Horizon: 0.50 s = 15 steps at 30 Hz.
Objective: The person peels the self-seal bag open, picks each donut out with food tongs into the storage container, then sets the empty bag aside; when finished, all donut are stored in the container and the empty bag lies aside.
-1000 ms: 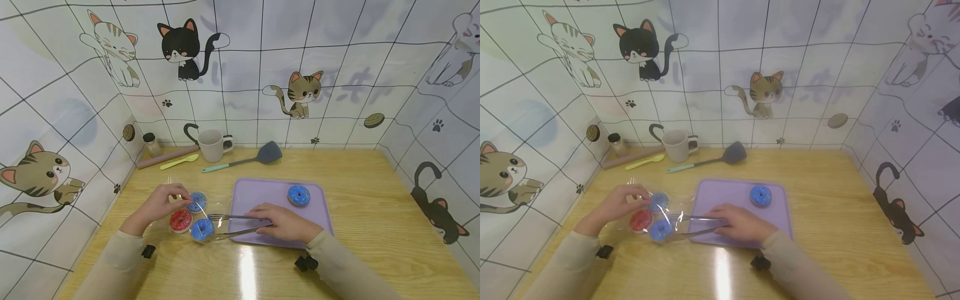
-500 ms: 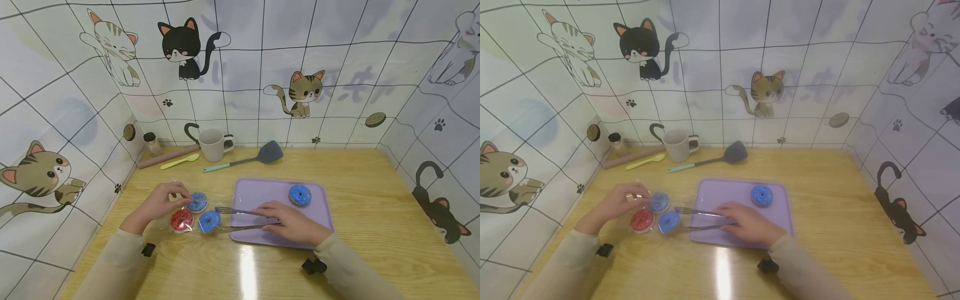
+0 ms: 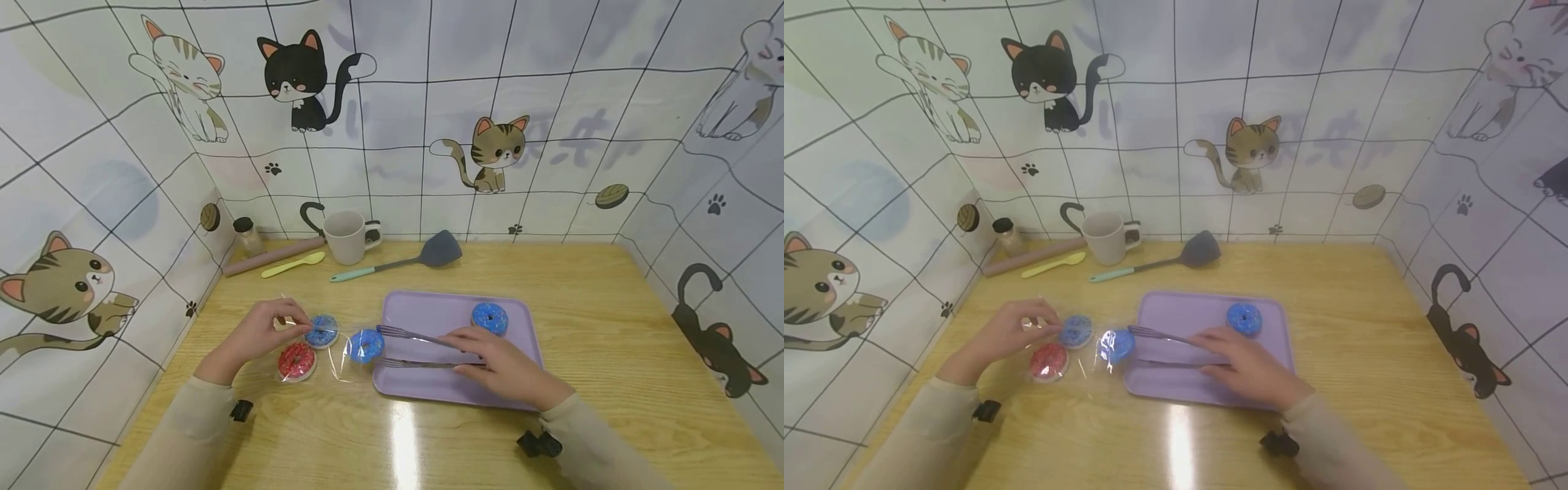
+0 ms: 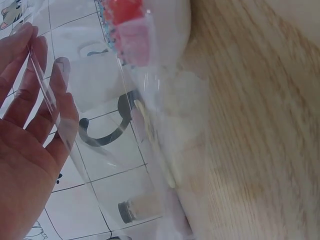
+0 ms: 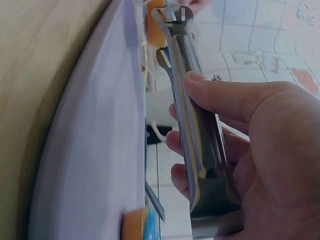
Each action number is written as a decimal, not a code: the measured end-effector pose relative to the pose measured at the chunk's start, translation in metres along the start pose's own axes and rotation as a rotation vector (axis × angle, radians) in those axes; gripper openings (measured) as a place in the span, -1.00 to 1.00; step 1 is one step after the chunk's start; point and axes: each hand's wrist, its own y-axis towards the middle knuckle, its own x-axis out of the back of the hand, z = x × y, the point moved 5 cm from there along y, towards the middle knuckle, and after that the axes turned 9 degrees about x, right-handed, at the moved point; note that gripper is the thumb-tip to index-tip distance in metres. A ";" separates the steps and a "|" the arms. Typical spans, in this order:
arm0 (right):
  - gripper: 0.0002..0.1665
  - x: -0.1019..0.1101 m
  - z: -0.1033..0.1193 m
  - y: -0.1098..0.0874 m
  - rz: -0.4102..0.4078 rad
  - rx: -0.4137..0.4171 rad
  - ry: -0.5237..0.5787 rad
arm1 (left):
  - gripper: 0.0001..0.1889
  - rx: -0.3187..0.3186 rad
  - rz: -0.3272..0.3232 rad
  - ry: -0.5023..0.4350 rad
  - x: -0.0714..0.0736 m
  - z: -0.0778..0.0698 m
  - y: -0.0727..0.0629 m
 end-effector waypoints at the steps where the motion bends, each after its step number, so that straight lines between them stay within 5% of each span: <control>1: -0.39 0.003 -0.001 -0.003 -0.009 -0.016 0.000 | -0.95 0.002 0.000 -0.001 0.000 0.000 0.000; 15: -0.32 0.027 -0.019 -0.039 -0.075 -0.105 -0.062 | -0.97 0.025 -0.003 0.017 0.001 0.004 0.001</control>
